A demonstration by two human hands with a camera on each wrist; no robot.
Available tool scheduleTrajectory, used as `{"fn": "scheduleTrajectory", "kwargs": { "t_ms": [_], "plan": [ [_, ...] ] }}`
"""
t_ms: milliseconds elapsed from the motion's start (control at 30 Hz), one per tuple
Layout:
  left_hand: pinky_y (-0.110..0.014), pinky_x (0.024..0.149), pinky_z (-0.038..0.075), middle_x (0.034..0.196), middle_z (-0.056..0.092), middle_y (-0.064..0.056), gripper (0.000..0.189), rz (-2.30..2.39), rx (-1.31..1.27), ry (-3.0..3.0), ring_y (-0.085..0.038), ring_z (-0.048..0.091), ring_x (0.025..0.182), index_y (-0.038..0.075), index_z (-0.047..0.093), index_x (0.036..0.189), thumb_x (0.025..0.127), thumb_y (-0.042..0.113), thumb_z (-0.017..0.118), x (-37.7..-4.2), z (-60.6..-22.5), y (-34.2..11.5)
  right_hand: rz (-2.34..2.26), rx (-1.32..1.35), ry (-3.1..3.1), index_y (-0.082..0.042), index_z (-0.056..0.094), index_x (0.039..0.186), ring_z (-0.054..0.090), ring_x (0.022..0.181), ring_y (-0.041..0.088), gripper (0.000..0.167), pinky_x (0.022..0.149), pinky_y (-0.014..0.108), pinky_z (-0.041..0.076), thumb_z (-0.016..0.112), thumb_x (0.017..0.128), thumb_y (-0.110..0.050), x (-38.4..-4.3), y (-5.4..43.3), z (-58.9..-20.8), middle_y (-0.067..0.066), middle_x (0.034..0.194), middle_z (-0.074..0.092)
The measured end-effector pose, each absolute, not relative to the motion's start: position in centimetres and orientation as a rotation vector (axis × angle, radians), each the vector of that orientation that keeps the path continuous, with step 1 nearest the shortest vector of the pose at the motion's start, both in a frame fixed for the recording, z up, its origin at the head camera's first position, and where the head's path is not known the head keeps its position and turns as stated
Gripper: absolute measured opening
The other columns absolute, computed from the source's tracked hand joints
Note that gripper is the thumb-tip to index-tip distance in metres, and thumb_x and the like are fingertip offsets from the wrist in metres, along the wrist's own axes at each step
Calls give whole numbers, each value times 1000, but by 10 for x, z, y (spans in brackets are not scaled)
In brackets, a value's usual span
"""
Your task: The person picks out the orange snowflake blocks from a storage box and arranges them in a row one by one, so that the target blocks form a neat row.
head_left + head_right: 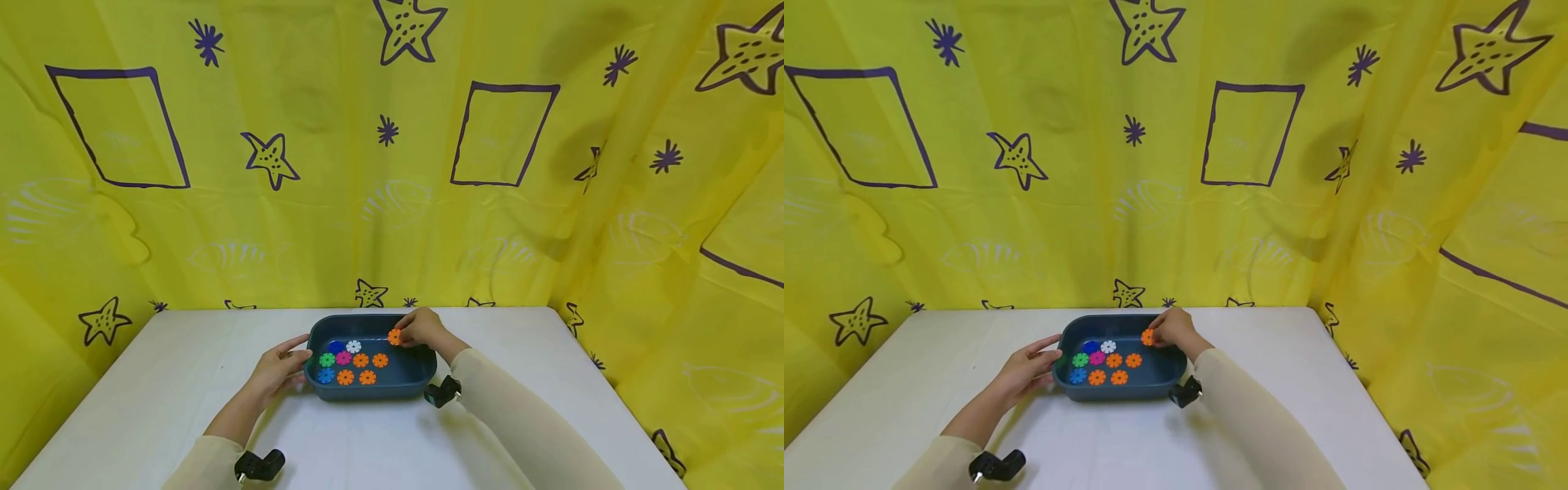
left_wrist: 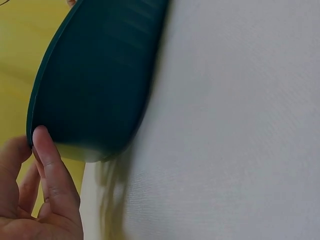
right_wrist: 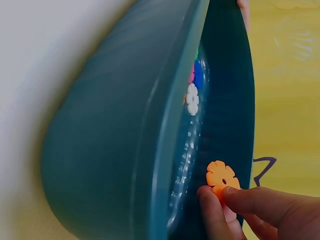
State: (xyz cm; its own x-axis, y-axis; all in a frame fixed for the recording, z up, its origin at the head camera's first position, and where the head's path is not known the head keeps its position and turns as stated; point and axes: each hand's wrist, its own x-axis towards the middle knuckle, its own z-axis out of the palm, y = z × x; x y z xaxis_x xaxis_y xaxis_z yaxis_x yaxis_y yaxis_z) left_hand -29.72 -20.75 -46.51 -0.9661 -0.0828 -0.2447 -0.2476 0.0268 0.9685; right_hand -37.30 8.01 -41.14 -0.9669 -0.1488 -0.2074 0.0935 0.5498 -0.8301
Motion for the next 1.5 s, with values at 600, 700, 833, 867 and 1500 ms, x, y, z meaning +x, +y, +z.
{"fn": "scheduleTrajectory", "kwargs": {
  "t_ms": [600,700,833,867,1500],
  "plan": [
    [-27,67,59,116,61,-18,51,2097,-373,2144,-15,65,82,4,49,143,95,12,64,-297,-462,-206,-1416,-49,2485,8,71,105,68,67,18,20,79,40,59,65,85,8,-370,101,-399,17,90,70],
    [-27,67,59,117,61,-19,50,2095,-381,2148,-15,66,82,5,50,143,95,12,64,-297,-462,-206,-1424,-55,2479,9,71,105,69,67,18,21,76,38,60,65,85,7,-371,106,-398,17,88,70],
    [-27,68,59,118,62,-18,50,2083,-397,2155,-15,66,83,6,50,143,95,13,64,-298,-463,-206,-1474,-49,2439,11,70,106,68,65,16,22,73,36,60,65,84,9,-373,112,-397,16,84,70],
    [-27,68,59,118,62,-18,50,2080,-400,2156,-15,66,83,6,51,143,95,14,64,-298,-463,-206,-1486,-43,2431,11,70,105,67,64,16,22,72,36,60,65,84,9,-373,113,-397,15,83,69],
    [-25,65,58,112,64,-15,51,2121,-364,2109,-13,66,83,5,49,144,95,11,64,-298,-465,-208,-1531,-16,2386,12,67,112,67,65,14,28,80,40,59,65,83,10,-379,133,-395,12,83,71]
  ]
}}
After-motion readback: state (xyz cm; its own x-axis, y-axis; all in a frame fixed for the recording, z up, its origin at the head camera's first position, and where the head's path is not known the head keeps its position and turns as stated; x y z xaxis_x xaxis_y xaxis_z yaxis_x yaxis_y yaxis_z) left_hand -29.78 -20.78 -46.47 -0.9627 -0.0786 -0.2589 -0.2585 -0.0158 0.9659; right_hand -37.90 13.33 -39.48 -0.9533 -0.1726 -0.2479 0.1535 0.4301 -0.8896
